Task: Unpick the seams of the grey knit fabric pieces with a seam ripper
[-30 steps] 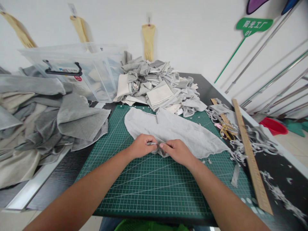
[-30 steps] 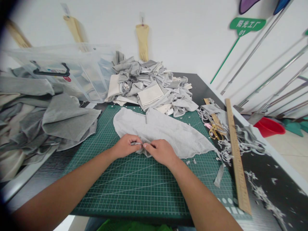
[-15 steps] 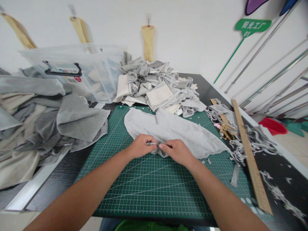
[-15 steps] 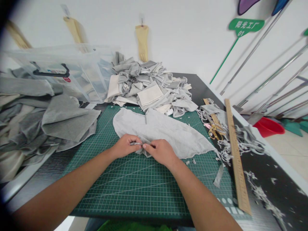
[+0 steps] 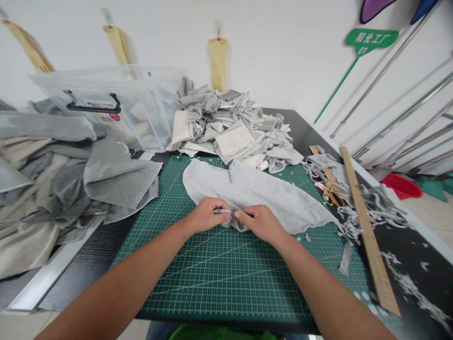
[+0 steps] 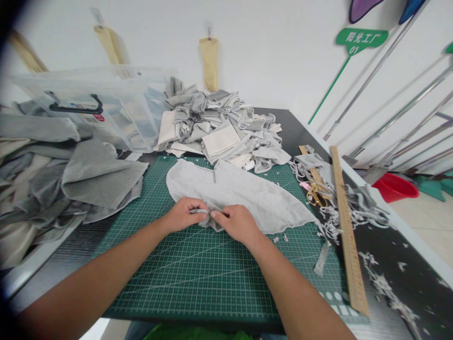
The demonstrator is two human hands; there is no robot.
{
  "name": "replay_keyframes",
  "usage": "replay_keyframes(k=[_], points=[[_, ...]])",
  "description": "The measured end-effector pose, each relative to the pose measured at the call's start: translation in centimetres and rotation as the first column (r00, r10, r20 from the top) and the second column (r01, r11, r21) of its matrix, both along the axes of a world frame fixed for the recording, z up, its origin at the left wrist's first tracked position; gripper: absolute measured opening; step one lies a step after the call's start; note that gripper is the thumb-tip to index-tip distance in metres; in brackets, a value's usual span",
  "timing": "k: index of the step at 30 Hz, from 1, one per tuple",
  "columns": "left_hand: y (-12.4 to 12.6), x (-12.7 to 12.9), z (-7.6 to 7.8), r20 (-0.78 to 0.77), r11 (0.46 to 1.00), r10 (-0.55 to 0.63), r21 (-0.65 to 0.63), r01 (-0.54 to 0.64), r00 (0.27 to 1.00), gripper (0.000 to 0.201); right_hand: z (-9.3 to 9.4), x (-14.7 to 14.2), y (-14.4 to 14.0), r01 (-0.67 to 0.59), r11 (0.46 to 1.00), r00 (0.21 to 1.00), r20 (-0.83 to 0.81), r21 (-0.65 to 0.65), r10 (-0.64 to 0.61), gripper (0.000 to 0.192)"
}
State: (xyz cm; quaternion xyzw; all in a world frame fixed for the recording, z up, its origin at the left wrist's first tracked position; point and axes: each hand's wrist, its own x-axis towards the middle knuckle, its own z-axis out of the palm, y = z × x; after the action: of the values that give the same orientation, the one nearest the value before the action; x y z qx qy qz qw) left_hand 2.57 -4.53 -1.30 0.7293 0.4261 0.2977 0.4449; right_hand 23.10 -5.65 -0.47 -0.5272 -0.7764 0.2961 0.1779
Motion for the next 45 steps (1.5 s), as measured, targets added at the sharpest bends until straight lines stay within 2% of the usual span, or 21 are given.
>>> replay_keyframes(k=[8,15,27,45], points=[[0.02,-0.19,0.21,0.026,1.0,0.002,-0.009,-0.002,1.0,0.017,0.1,0.02,0.03,-0.001,1.0,1.0,0.0,-0.01,0.001,0.058],[0.12,-0.67,0.11,0.146,0.995,-0.032,-0.084,0.045,0.989,0.016,0.05,0.08,0.0,-0.014,1.0,1.0,0.002,-0.003,0.014,0.057],[0.14,-0.27,-0.24,0.052,0.999,-0.001,-0.04,0.003,0.999,0.018,0.2,-0.04,-0.07,-0.031,0.999,0.999,0.005,-0.006,0.031,0.056],[0.23,0.11,-0.34,-0.01,1.0,-0.014,0.028,0.014,1.0,0.014,0.2,-0.05,-0.14,-0.045,0.999,0.999,0.006,-0.014,0.045,0.054]])
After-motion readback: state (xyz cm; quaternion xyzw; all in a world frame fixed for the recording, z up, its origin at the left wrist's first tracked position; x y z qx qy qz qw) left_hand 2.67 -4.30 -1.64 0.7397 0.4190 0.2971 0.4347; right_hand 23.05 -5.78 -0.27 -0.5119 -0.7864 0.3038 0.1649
